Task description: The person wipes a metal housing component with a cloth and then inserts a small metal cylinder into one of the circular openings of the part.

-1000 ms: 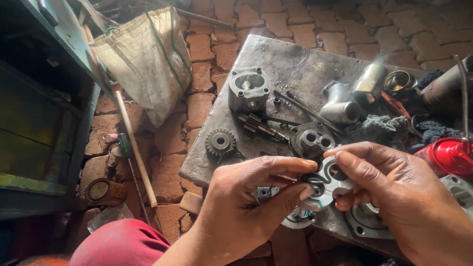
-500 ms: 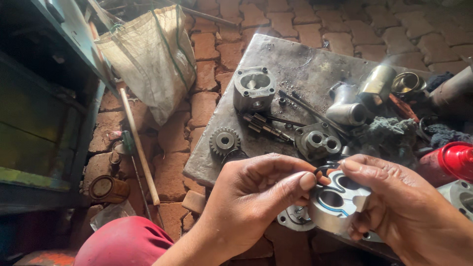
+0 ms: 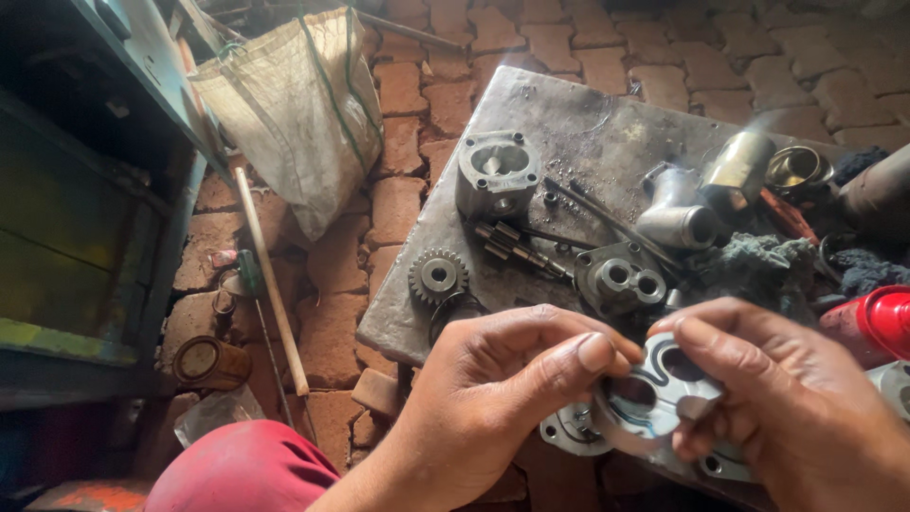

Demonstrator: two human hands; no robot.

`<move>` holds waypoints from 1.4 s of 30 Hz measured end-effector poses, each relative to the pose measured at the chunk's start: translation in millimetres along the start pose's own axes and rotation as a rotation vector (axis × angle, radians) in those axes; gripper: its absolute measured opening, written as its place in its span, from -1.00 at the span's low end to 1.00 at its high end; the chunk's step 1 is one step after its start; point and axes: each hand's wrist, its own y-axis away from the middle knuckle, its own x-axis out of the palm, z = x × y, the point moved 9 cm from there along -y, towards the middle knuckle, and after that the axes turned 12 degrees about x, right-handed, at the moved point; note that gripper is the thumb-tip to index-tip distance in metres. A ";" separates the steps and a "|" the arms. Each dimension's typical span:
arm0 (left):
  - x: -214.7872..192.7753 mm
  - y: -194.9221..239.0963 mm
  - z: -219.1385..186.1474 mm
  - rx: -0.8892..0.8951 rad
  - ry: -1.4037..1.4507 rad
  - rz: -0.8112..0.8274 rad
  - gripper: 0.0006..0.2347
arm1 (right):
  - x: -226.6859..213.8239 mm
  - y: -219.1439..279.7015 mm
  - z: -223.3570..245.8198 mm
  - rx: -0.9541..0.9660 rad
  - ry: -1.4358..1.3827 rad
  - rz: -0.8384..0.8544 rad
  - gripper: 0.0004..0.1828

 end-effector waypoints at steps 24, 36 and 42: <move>8.6 -6.1 27.1 -0.051 0.054 0.029 -0.68 | 30.1 66.2 49.9 -0.568 0.437 -0.439 -0.76; 12.4 -1.7 29.7 -0.105 0.145 0.087 -0.57 | 21.0 54.0 44.9 -0.506 0.368 -0.397 -0.76; 12.6 1.7 29.7 -0.030 0.050 0.055 -0.58 | 26.8 49.5 44.7 -0.525 0.342 -0.342 -0.75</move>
